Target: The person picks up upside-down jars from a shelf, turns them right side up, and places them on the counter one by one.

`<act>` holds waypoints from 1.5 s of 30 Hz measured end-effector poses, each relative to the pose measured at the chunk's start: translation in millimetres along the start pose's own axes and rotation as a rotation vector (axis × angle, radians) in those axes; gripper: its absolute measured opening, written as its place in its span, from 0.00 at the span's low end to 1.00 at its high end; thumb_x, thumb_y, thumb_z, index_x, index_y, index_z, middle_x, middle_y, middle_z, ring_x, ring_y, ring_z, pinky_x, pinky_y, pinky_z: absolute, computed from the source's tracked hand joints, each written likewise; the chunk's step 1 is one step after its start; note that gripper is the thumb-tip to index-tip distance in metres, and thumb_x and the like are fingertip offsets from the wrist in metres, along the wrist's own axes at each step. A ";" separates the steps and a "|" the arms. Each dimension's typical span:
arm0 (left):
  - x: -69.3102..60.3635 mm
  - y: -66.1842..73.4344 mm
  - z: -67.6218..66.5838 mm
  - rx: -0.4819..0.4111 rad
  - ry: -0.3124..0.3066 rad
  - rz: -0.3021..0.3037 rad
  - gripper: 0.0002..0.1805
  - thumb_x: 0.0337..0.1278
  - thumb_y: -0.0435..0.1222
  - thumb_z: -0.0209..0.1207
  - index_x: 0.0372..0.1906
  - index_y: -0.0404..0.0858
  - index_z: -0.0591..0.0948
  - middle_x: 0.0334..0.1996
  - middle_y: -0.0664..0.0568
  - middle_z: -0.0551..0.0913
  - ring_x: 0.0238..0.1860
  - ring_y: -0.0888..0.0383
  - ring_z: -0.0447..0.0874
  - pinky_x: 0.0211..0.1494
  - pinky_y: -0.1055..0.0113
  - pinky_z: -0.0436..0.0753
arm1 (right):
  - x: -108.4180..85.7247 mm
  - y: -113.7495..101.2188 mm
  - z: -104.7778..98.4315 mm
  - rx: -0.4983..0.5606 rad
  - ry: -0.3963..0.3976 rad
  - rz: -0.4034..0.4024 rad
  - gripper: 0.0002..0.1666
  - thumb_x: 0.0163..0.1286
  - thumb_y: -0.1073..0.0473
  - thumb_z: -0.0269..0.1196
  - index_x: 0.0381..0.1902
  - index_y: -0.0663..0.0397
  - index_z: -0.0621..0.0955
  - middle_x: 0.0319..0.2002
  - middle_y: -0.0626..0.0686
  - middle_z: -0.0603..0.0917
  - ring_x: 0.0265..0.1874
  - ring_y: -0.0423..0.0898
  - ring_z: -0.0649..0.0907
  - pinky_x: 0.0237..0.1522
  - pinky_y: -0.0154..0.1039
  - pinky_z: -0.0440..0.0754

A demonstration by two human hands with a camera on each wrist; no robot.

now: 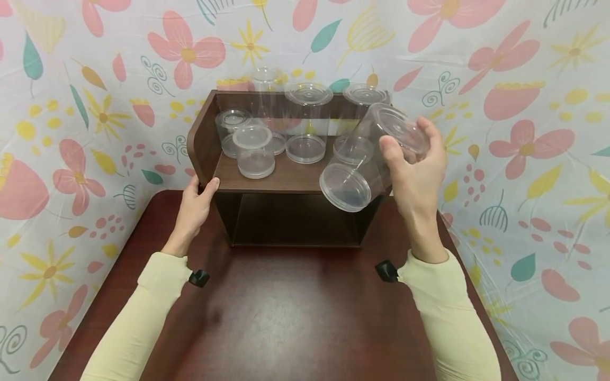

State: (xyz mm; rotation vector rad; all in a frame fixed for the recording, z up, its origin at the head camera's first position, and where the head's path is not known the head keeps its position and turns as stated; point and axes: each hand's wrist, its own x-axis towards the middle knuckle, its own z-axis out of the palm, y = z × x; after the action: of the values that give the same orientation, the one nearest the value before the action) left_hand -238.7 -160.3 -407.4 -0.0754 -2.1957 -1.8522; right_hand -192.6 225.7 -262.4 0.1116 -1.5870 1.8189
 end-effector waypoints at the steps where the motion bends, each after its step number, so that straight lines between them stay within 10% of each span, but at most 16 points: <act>1: -0.1 0.0 0.0 0.000 0.002 0.002 0.28 0.77 0.47 0.57 0.69 0.32 0.71 0.55 0.40 0.77 0.52 0.52 0.73 0.56 0.62 0.71 | -1.2 0.2 -2.1 0.025 0.009 -0.003 0.37 0.53 0.61 0.71 0.63 0.61 0.77 0.55 0.59 0.82 0.48 0.49 0.82 0.51 0.35 0.79; 26: 1.8 0.3 -0.4 0.013 -0.018 -0.008 0.30 0.77 0.47 0.56 0.71 0.32 0.69 0.59 0.37 0.76 0.57 0.49 0.73 0.61 0.55 0.71 | -61.6 39.5 -44.6 0.358 0.054 -0.034 0.39 0.55 0.62 0.79 0.61 0.75 0.76 0.50 0.70 0.85 0.42 0.56 0.88 0.49 0.39 0.85; 45: 0.4 1.6 -1.6 0.026 -0.012 -0.003 0.28 0.77 0.46 0.57 0.71 0.33 0.70 0.58 0.39 0.76 0.54 0.51 0.73 0.56 0.61 0.71 | -95.1 80.1 -48.8 0.235 0.039 0.058 0.33 0.64 0.58 0.73 0.62 0.71 0.75 0.39 0.60 0.90 0.31 0.47 0.88 0.56 0.35 0.76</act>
State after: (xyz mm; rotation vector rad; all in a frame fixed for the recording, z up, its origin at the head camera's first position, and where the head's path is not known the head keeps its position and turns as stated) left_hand -238.5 -161.6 -405.5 -0.0784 -2.2284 -1.8298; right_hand -147.7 227.3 -388.3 0.1376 -1.3578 2.0357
